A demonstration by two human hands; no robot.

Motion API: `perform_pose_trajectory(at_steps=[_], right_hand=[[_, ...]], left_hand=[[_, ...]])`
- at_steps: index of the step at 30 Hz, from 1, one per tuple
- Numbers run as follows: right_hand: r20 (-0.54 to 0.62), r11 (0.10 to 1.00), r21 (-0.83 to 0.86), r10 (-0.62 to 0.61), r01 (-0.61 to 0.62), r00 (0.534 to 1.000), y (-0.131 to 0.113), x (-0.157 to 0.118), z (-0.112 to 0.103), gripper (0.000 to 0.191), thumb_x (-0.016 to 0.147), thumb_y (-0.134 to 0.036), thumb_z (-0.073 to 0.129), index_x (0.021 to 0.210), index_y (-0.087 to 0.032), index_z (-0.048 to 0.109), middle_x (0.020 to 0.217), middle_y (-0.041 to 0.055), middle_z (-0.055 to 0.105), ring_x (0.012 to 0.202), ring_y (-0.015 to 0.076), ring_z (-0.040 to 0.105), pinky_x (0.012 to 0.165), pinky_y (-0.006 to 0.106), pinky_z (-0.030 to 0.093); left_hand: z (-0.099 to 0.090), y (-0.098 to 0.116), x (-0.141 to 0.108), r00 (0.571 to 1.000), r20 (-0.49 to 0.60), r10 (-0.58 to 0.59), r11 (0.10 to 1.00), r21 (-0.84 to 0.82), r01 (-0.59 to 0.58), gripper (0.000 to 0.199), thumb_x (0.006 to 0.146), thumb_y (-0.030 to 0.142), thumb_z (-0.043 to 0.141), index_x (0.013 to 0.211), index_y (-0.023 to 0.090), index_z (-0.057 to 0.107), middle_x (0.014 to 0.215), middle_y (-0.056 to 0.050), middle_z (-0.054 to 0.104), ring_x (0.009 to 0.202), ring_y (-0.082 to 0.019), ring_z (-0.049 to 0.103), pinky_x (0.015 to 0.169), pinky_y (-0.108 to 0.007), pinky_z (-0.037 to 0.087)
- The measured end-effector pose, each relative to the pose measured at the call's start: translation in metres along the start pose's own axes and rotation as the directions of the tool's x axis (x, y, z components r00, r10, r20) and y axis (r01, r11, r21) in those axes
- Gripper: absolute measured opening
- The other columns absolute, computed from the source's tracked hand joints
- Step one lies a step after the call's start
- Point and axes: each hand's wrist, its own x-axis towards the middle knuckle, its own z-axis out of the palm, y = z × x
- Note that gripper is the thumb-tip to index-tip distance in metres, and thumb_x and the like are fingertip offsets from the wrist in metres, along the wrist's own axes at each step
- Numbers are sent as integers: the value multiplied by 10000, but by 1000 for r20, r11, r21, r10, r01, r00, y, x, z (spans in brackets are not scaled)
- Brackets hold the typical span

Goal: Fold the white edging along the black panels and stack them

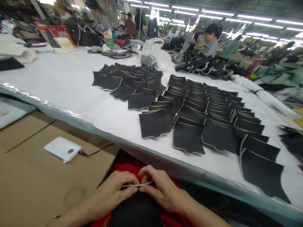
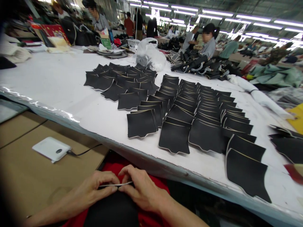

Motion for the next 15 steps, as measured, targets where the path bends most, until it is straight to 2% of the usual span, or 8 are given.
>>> perform_pose_trajectory(at_steps=[3, 5, 10, 15], right_hand=[[-5, 999, 43, 14, -13, 1000, 1, -1, 0, 279, 835, -145, 675, 1084, -197, 560, 842, -33, 606, 768, 125, 565, 730, 231, 415], [-21, 996, 48, 74, -73, 997, 4, -3, -2, 325, 811, -166, 709, 1110, -203, 587, 852, -33, 620, 783, 129, 572, 737, 229, 413], [-47, 973, 86, 221, -216, 974, 6, -9, -10, 86, 753, -182, 756, 822, -182, 705, 770, -43, 629, 717, 118, 547, 654, 212, 379], [-54, 943, 244, 244, -224, 968, 7, -7, -8, 67, 729, -179, 762, 763, -165, 705, 702, -50, 588, 676, 110, 507, 629, 215, 359]], left_hand=[[1, -1, 5, 1000, 19, 2, 999, -38, -1, 253, 887, 331, 541, 838, 170, 731, 814, -1, 697, 775, -156, 610, 693, -203, 402], [2, -2, 6, 1000, 13, 5, 998, -55, -4, 282, 885, 365, 545, 810, 162, 727, 773, 3, 681, 742, -151, 595, 671, -202, 393], [0, -6, 4, 1000, -17, -15, 998, -54, 14, 304, 888, 387, 532, 814, 163, 724, 747, 3, 673, 719, -148, 586, 665, -208, 392], [0, -10, 0, 999, -24, -23, 999, -46, 22, 293, 891, 383, 533, 811, 170, 718, 751, 2, 674, 713, -147, 584, 647, -211, 391]])
